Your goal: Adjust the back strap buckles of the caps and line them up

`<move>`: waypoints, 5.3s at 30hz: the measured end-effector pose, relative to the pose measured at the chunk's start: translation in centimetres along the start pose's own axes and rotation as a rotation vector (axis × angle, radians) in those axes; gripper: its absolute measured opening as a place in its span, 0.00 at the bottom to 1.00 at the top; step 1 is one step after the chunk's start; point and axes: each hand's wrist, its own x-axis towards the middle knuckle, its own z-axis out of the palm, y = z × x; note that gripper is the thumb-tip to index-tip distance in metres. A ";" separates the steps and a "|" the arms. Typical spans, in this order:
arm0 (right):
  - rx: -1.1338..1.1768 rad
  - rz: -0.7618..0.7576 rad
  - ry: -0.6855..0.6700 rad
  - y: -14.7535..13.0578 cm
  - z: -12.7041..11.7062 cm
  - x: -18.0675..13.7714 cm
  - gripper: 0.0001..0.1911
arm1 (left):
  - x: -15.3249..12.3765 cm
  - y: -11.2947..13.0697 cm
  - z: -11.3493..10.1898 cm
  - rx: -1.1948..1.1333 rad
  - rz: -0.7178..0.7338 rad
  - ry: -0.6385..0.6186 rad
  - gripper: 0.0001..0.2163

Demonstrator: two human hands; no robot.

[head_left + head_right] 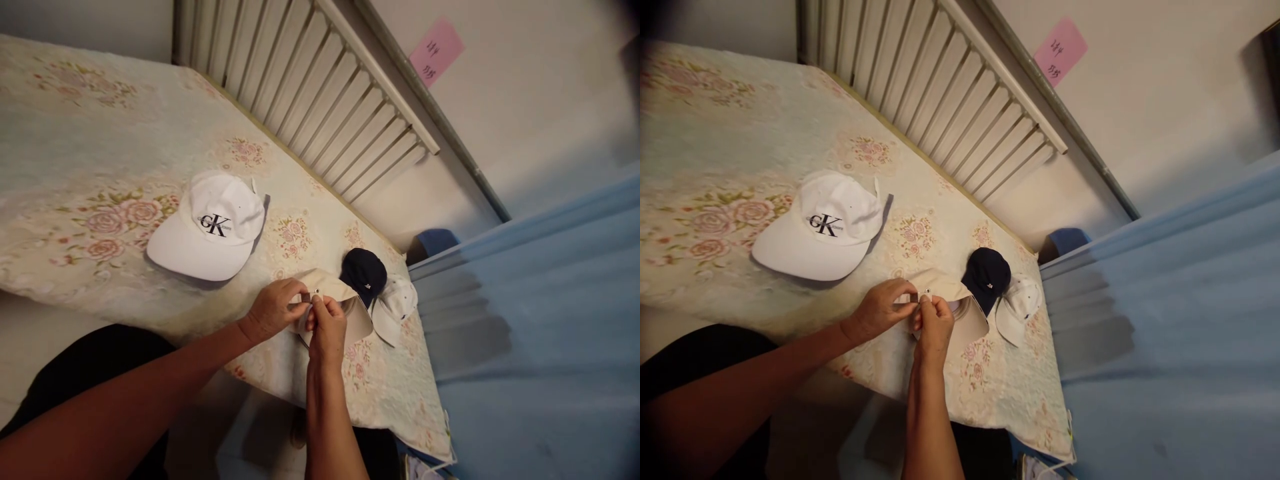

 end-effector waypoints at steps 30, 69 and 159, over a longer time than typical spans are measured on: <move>0.026 -0.018 0.164 1.2 -0.7 -1.2 0.13 | 0.0 -0.2 -0.1 -0.087 -0.159 -0.085 0.04; 0.277 0.087 0.015 2.1 0.8 -0.3 0.06 | 0.5 -0.6 0.2 -0.703 -0.671 -0.103 0.09; 0.272 0.094 -0.382 0.4 -2.3 0.3 0.10 | 0.2 -0.1 -0.5 -1.424 -0.766 -0.458 0.08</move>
